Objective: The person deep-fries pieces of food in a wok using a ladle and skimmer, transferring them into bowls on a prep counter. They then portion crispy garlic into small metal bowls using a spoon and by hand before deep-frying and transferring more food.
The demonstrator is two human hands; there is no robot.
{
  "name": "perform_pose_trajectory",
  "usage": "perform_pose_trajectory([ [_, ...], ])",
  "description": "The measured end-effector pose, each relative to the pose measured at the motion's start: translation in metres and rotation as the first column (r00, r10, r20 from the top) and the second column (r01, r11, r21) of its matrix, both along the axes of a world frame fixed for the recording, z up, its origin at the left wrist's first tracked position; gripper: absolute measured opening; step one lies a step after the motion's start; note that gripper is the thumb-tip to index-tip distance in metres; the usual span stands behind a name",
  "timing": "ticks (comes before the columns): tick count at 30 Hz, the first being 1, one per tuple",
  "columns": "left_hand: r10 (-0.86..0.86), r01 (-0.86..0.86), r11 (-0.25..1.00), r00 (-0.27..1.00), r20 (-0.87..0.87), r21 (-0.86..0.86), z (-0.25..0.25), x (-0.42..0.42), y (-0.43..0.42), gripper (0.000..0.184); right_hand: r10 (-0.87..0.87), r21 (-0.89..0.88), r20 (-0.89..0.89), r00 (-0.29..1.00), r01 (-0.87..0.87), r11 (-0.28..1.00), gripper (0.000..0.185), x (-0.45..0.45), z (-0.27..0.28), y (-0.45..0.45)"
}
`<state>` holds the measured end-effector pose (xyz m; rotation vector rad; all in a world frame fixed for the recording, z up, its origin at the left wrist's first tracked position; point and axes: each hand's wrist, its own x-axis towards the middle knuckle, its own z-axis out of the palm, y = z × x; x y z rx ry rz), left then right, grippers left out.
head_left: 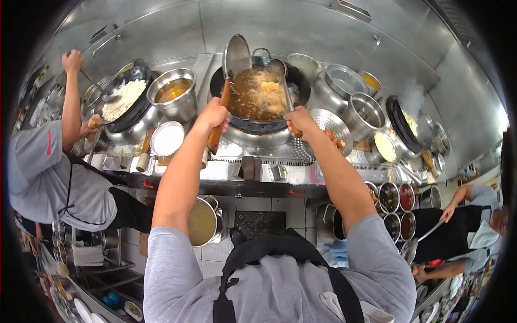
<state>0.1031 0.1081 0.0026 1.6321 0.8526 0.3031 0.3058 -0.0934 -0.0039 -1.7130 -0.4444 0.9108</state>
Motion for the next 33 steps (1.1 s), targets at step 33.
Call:
perform_pose_trajectory([
  [33,0.173,-0.091,0.961,0.935,0.310,-0.260,0.010,-0.054,-0.081,0.040,0.364,-0.138,0.366,0.856,-0.337,0.931,0.048,-0.032,0.000,-0.103],
])
